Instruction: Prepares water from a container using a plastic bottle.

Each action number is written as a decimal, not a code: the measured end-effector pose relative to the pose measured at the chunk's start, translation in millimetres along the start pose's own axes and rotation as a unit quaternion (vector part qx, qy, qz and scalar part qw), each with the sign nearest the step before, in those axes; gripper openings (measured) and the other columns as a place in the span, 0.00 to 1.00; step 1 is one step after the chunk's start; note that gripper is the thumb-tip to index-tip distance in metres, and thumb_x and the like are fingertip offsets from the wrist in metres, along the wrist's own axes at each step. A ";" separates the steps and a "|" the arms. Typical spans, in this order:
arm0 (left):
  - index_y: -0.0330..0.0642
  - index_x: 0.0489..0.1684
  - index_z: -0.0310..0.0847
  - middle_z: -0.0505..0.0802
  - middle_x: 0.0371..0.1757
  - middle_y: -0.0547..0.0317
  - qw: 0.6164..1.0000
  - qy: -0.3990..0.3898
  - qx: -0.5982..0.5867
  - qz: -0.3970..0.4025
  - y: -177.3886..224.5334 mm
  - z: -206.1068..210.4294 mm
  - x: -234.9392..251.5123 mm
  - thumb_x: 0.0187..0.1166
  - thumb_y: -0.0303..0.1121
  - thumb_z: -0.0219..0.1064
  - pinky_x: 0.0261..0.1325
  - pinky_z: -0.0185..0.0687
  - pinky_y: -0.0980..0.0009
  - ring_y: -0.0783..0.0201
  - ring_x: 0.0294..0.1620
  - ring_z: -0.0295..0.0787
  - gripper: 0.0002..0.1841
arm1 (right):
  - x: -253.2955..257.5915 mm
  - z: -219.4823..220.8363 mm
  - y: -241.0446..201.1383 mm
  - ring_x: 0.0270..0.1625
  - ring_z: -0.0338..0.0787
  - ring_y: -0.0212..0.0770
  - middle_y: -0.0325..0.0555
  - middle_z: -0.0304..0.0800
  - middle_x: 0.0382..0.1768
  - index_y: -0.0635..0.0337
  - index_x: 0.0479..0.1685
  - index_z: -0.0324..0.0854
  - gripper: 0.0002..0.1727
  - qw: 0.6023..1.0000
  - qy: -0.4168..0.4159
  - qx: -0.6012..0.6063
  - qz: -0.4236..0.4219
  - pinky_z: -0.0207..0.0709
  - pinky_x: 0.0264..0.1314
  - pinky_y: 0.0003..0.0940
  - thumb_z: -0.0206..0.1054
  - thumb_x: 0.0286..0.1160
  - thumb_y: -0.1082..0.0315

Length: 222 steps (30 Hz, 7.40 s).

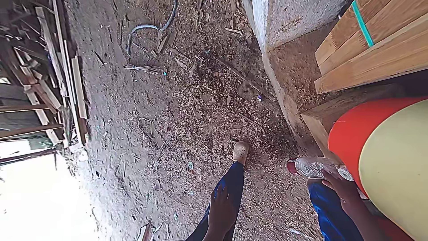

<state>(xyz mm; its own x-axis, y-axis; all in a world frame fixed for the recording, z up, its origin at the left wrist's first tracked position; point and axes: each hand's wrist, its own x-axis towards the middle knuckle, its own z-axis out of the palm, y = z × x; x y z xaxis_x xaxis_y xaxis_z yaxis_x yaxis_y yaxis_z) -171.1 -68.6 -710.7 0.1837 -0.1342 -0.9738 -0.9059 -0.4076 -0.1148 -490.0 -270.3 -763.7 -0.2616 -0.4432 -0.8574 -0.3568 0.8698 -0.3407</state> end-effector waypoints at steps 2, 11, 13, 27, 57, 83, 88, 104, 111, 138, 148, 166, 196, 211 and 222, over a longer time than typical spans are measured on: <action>0.49 0.81 0.75 0.65 0.92 0.56 1.000 -0.001 -0.001 -0.001 1.5 1.0 -0.7 0.84 0.42 0.54 0.90 0.40 0.34 0.46 0.96 0.43 0.26 | -0.7 -1.1 -1.1 0.60 0.86 0.47 0.68 0.73 0.75 0.72 0.80 0.64 0.30 1.000 -0.004 0.001 0.002 0.82 0.59 0.37 0.67 0.83 0.68; 0.49 0.79 0.77 0.67 0.92 0.56 1.000 0.006 0.010 0.001 2.1 3.6 -0.7 0.86 0.42 0.50 0.90 0.42 0.37 0.47 0.95 0.46 0.25 | -3.8 -0.1 -4.8 0.63 0.84 0.50 0.68 0.71 0.76 0.72 0.81 0.62 0.31 1.000 -0.003 0.011 -0.001 0.81 0.61 0.41 0.67 0.82 0.70; 0.49 0.79 0.78 0.67 0.91 0.56 1.000 0.002 0.010 -0.001 2.1 4.0 -0.1 0.86 0.42 0.50 0.90 0.42 0.36 0.47 0.95 0.46 0.25 | -3.9 0.0 -5.7 0.64 0.84 0.51 0.68 0.71 0.76 0.72 0.82 0.62 0.31 1.000 -0.001 0.012 0.001 0.81 0.62 0.41 0.67 0.83 0.70; 0.49 0.80 0.76 0.67 0.91 0.56 1.000 -0.005 0.008 -0.006 2.1 6.4 -0.2 0.87 0.42 0.49 0.90 0.41 0.36 0.48 0.95 0.47 0.25 | 0.3 -0.7 0.4 0.62 0.84 0.50 0.68 0.72 0.75 0.72 0.81 0.63 0.31 1.000 -0.008 0.001 -0.004 0.81 0.61 0.41 0.67 0.83 0.69; 0.49 0.79 0.77 0.69 0.90 0.58 1.000 -0.002 0.014 -0.006 -2.1 3.7 -0.4 0.86 0.41 0.50 0.89 0.44 0.37 0.49 0.94 0.49 0.25 | 2.8 2.2 2.7 0.62 0.86 0.48 0.68 0.72 0.76 0.71 0.83 0.60 0.33 1.000 0.010 0.009 -0.007 0.81 0.62 0.40 0.68 0.82 0.68; 0.48 0.81 0.74 0.68 0.90 0.57 1.000 -0.004 0.016 0.000 2.9 -6.5 -0.7 0.86 0.41 0.50 0.89 0.42 0.35 0.49 0.95 0.47 0.26 | 4.8 1.6 3.4 0.58 0.86 0.48 0.68 0.75 0.72 0.70 0.80 0.65 0.30 1.000 0.001 -0.015 -0.009 0.81 0.60 0.40 0.68 0.83 0.66; 0.48 0.80 0.75 0.70 0.89 0.59 1.000 -0.005 0.017 -0.003 3.1 -5.1 -0.6 0.86 0.41 0.50 0.89 0.43 0.36 0.50 0.95 0.48 0.25 | 3.2 1.2 2.9 0.59 0.86 0.48 0.69 0.74 0.73 0.71 0.81 0.64 0.31 1.000 -0.001 -0.017 -0.007 0.80 0.61 0.40 0.68 0.83 0.66; 0.50 0.80 0.76 0.71 0.89 0.58 1.000 -0.003 0.027 -0.002 2.1 -2.1 2.4 0.86 0.42 0.48 0.89 0.44 0.39 0.51 0.94 0.50 0.26 | 1.7 1.2 3.5 0.62 0.85 0.48 0.67 0.73 0.75 0.70 0.81 0.63 0.32 1.000 0.000 0.001 -0.018 0.81 0.62 0.41 0.69 0.81 0.68; 0.48 0.79 0.76 0.72 0.88 0.57 1.000 -0.010 0.025 -0.003 2.3 0.5 1.8 0.85 0.42 0.49 0.89 0.45 0.38 0.50 0.94 0.50 0.25 | 0.9 0.7 1.7 0.61 0.85 0.48 0.68 0.73 0.74 0.70 0.81 0.63 0.32 1.000 0.003 -0.017 -0.013 0.81 0.62 0.41 0.69 0.81 0.68; 0.49 0.79 0.77 0.72 0.87 0.57 1.000 -0.012 0.009 -0.003 -1.2 15.7 -1.5 0.85 0.40 0.49 0.88 0.46 0.38 0.50 0.93 0.52 0.25 | 5.1 3.3 8.1 0.63 0.85 0.49 0.67 0.71 0.76 0.68 0.83 0.61 0.35 0.999 0.016 -0.002 -0.034 0.82 0.63 0.42 0.71 0.79 0.68; 0.49 0.80 0.75 0.72 0.88 0.57 1.000 -0.010 0.020 -0.003 0.0 18.4 -1.9 0.85 0.41 0.49 0.88 0.46 0.38 0.49 0.93 0.51 0.26 | 4.2 2.9 6.7 0.61 0.85 0.47 0.65 0.73 0.74 0.68 0.82 0.63 0.34 0.999 0.008 -0.001 -0.034 0.81 0.61 0.40 0.71 0.79 0.68; 0.49 0.79 0.77 0.73 0.87 0.58 1.000 -0.002 0.018 0.000 5.8 8.8 0.9 0.86 0.42 0.49 0.88 0.48 0.38 0.50 0.93 0.53 0.25 | -2.8 12.8 -0.3 0.57 0.88 0.44 0.65 0.76 0.72 0.70 0.82 0.61 0.36 0.998 0.054 0.032 -0.029 0.84 0.57 0.37 0.73 0.78 0.66; 0.49 0.80 0.75 0.72 0.88 0.57 0.999 -0.018 0.034 -0.006 10.1 -6.6 5.9 0.85 0.44 0.49 0.88 0.46 0.35 0.48 0.93 0.51 0.26 | 1.0 16.2 -0.6 0.56 0.88 0.44 0.65 0.81 0.66 0.73 0.78 0.66 0.34 0.997 0.065 0.045 -0.012 0.82 0.59 0.39 0.74 0.77 0.65; 0.50 0.79 0.77 0.73 0.87 0.57 0.999 -0.016 0.029 -0.007 4.8 -6.5 7.6 0.86 0.43 0.49 0.88 0.46 0.36 0.49 0.93 0.53 0.25 | 1.7 19.4 -1.2 0.57 0.88 0.44 0.64 0.79 0.68 0.71 0.80 0.64 0.36 0.995 0.076 0.055 -0.014 0.83 0.59 0.38 0.75 0.76 0.65; 0.50 0.82 0.74 0.71 0.89 0.56 0.999 -0.028 0.025 -0.010 5.7 -10.9 7.1 0.86 0.42 0.48 0.88 0.45 0.36 0.49 0.93 0.52 0.26 | 2.0 19.4 -1.3 0.58 0.87 0.47 0.66 0.78 0.69 0.73 0.78 0.66 0.35 0.996 0.076 0.051 -0.004 0.82 0.60 0.40 0.75 0.76 0.65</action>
<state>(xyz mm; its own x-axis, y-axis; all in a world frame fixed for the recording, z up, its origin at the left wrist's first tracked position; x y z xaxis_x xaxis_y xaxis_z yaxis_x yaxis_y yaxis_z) -170.9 -81.7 -716.1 0.1816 -0.0741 -0.9806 -0.9202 -0.3645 -0.1429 -472.7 -268.1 -772.5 -0.3951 -0.4718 -0.7882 -0.2695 0.8798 -0.3915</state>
